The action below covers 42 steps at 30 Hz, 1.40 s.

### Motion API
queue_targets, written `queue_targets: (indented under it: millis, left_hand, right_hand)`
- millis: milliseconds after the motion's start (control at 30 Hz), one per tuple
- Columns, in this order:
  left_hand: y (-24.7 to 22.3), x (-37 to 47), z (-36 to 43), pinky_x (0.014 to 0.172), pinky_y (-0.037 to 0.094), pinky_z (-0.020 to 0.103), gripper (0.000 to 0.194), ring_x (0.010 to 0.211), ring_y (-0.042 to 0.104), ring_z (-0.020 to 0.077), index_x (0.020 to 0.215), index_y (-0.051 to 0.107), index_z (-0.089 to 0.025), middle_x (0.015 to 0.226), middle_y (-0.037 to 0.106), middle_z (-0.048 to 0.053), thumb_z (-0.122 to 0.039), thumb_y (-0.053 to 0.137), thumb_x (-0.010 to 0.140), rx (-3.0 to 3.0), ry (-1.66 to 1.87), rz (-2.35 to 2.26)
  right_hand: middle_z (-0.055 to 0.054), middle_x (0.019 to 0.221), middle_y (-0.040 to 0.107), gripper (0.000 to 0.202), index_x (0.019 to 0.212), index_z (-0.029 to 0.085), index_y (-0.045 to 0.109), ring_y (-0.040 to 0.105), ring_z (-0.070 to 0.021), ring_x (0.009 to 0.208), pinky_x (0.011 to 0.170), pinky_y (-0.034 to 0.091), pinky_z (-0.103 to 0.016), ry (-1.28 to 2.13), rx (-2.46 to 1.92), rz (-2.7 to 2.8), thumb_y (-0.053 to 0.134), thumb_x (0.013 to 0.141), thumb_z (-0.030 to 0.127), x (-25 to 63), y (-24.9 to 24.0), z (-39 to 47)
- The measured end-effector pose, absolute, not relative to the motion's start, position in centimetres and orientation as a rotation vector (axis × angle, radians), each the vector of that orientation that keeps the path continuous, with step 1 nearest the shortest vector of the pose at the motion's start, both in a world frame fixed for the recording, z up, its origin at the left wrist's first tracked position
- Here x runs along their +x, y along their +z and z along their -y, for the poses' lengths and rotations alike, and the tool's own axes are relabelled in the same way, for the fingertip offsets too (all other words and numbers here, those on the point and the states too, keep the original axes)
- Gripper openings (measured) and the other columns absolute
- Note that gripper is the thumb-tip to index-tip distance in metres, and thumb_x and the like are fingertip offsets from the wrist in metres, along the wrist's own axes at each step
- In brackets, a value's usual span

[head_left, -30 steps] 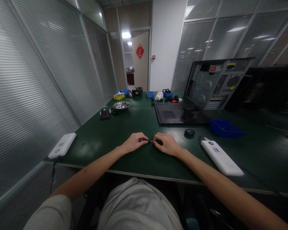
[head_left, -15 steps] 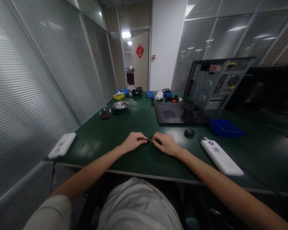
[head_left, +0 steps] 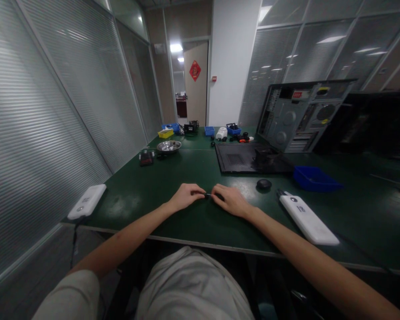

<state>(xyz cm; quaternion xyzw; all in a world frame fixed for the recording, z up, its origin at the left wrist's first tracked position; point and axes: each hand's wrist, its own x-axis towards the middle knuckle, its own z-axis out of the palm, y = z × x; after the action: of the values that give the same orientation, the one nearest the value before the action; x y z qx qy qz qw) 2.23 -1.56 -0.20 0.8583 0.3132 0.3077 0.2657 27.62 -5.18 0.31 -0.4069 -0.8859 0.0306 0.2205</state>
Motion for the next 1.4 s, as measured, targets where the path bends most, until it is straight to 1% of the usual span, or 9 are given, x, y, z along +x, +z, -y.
queue_targets:
  millis: [200,500,600,700,800,900,1100,1267,1400]
  left_hand:
    - [-0.2,2.3,1.6,0.078,0.049,0.028,0.021,0.084,0.066,0.0164,0.106,0.080,-0.021,0.099,0.075,0.005,-0.033,0.068,0.093,2.342,0.813,-0.833]
    - [-0.3,2.4,1.4,0.087,0.051,0.029,0.019,0.092,0.070,0.0186,0.104,0.081,-0.023,0.103,0.076,0.005,-0.033,0.071,0.091,2.312,0.854,-0.777]
    - [-0.1,2.4,1.7,0.086,0.051,0.029,0.022,0.093,0.070,0.0187,0.106,0.080,-0.023,0.104,0.076,0.005,-0.035,0.068,0.093,2.312,0.863,-0.777]
    - [0.3,2.4,2.0,0.086,0.050,0.029,0.023,0.092,0.068,0.0180,0.103,0.080,-0.021,0.103,0.075,0.006,-0.035,0.062,0.097,2.330,0.884,-0.786]
    - [0.5,2.4,2.0,0.081,0.049,0.029,0.025,0.088,0.066,0.0170,0.099,0.079,-0.020,0.101,0.073,0.006,-0.034,0.060,0.099,2.362,0.911,-0.822]
    - [0.4,2.5,1.3,0.079,0.048,0.030,0.026,0.087,0.064,0.0174,0.102,0.078,-0.020,0.102,0.072,0.007,-0.035,0.058,0.100,2.388,0.952,-0.888]
    - [-0.3,2.6,-0.2,0.089,0.049,0.032,0.020,0.096,0.064,0.0200,0.098,0.079,-0.021,0.100,0.071,0.007,-0.031,0.062,0.097,2.516,0.822,-0.898]
    - [0.0,2.2,0.8,0.095,0.047,0.033,0.025,0.101,0.063,0.0192,0.108,0.076,-0.022,0.106,0.071,0.006,-0.030,0.053,0.102,2.480,0.899,-0.893]
    - [0.1,2.4,1.6,0.100,0.046,0.035,0.021,0.107,0.062,0.0208,0.107,0.074,-0.022,0.113,0.071,0.006,-0.036,0.065,0.095,2.505,0.832,-0.821]
  right_hand:
    - [-0.002,0.098,0.065,0.014,0.103,0.023,0.061,0.058,-0.0149,0.077,0.064,0.030,-0.026,0.044,-1.132,2.501,0.051,0.102,0.032,27.2,0.7,5.5]
    - [-0.003,0.099,0.063,0.015,0.106,0.022,0.058,0.058,-0.0152,0.079,0.066,0.031,-0.026,0.040,-1.098,2.505,0.046,0.106,0.031,26.0,0.6,5.3]
    - [-0.003,0.100,0.063,0.015,0.105,0.022,0.057,0.058,-0.0153,0.080,0.065,0.031,-0.026,0.033,-1.104,2.496,0.046,0.106,0.032,26.2,0.6,5.4]
    - [-0.002,0.099,0.063,0.014,0.104,0.022,0.057,0.058,-0.0148,0.079,0.064,0.031,-0.027,0.014,-1.115,2.500,0.047,0.105,0.032,26.3,0.5,5.4]
    - [-0.002,0.097,0.063,0.013,0.104,0.023,0.058,0.058,-0.0145,0.077,0.063,0.030,-0.027,-0.003,-1.127,2.510,0.048,0.104,0.031,26.4,0.5,5.4]
    - [-0.002,0.097,0.063,0.013,0.104,0.023,0.058,0.058,-0.0147,0.077,0.064,0.030,-0.027,-0.006,-1.140,2.511,0.049,0.103,0.032,26.4,0.5,5.4]
    - [-0.002,0.098,0.064,0.013,0.104,0.023,0.060,0.058,-0.0146,0.078,0.065,0.031,-0.027,0.030,-1.154,2.498,0.050,0.103,0.032,26.5,0.6,5.3]
    - [-0.002,0.098,0.064,0.014,0.103,0.023,0.061,0.058,-0.0147,0.078,0.067,0.033,-0.027,0.049,-1.145,2.466,0.050,0.103,0.033,26.9,0.7,5.5]
    - [-0.001,0.097,0.063,0.013,0.103,0.023,0.060,0.058,-0.0148,0.078,0.067,0.033,-0.026,0.045,-1.140,2.459,0.051,0.102,0.033,27.1,0.6,5.5]
